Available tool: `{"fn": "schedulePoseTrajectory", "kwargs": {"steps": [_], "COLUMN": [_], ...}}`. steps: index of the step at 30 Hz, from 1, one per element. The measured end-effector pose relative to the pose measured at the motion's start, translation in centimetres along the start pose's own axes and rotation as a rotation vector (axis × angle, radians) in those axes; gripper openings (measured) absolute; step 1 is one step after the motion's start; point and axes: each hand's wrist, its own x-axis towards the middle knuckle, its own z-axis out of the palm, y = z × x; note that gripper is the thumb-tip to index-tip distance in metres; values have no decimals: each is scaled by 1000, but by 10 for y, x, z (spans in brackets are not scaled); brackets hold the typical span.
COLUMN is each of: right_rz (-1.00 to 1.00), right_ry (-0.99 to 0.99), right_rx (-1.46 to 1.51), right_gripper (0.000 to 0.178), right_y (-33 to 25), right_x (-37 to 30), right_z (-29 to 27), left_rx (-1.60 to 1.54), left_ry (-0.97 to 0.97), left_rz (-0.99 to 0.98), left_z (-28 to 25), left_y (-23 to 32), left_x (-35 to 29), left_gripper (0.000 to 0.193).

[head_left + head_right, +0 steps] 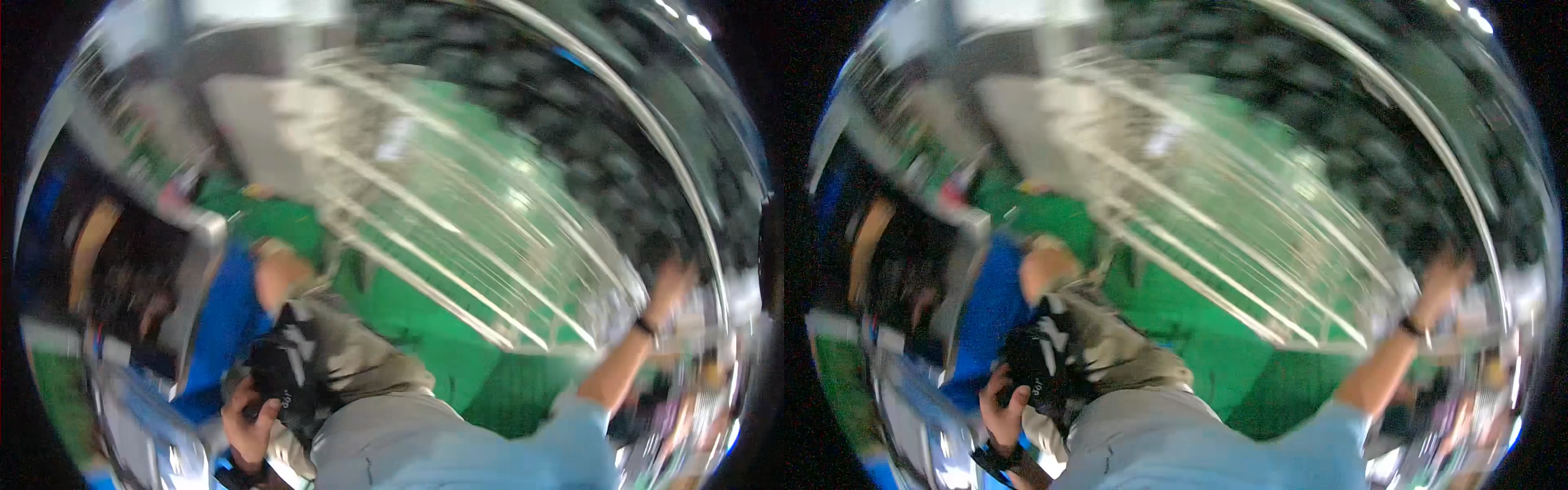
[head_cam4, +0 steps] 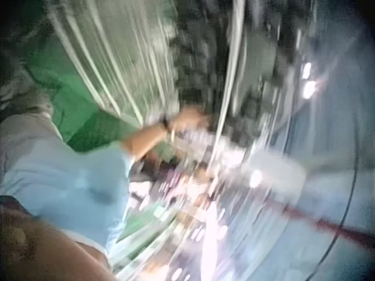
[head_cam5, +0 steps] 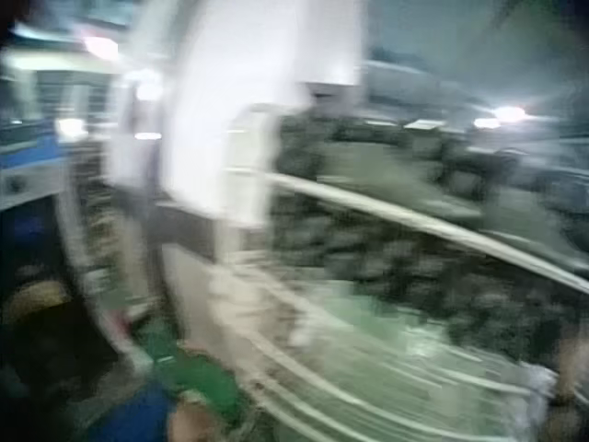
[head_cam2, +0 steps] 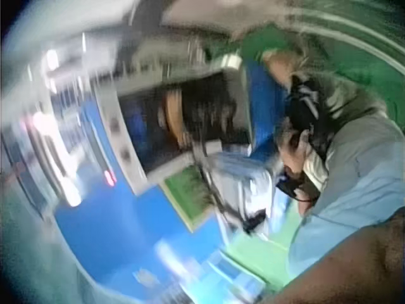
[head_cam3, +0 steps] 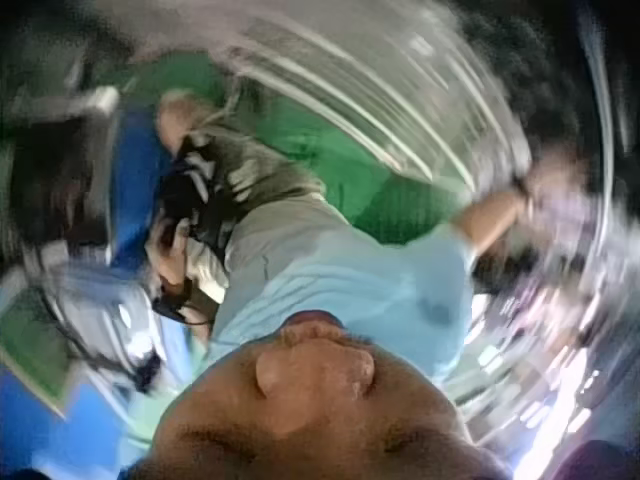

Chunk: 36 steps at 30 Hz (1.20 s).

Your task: The person is operating machines to last or shape shoes by inserting shoe lasts into the shoes and placing them into the machines.

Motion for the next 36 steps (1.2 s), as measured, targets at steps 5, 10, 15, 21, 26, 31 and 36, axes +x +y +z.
{"fn": "schedulePoseTrajectory", "kwargs": {"steps": [5, 10, 15, 21, 26, 31, 36], "right_rz": [-81, -310, -1059, -1444, -1823, -2050, -2372], "right_ry": [-56, -2, -103, 380, 17, 84, -52], "right_rx": [1279, 1566, 1946, 2365, 2355, 2146, 2016], "right_gripper": [43, 36, 36, 28, 27, 25, 24], "right_y": [-161, -226, -327, -305, -304, -282, -264], "right_x": [-10, -36, -49, -88, -135, -157, -183], "right_z": [-232, -427, -488, -646, -667, -689, -710], "left_rx": [-496, 138, 458, 548, 489, 616, 547], "left_ry": [313, 762, 686, 826, 1031, 1117, 1284], "left_rz": [-397, -473, -1055, -1105, -1159, -1403, -2079], "left_z": [-143, -250, -304, -284, -192, -59, 83], "left_y": [-15, -7, -101, -116, -23, 93, 244], "left_x": [-94, -169, -264, -269, -358, -488, -585], "left_gripper": [33, 61, 48, 50, 45, 45, 41]}}
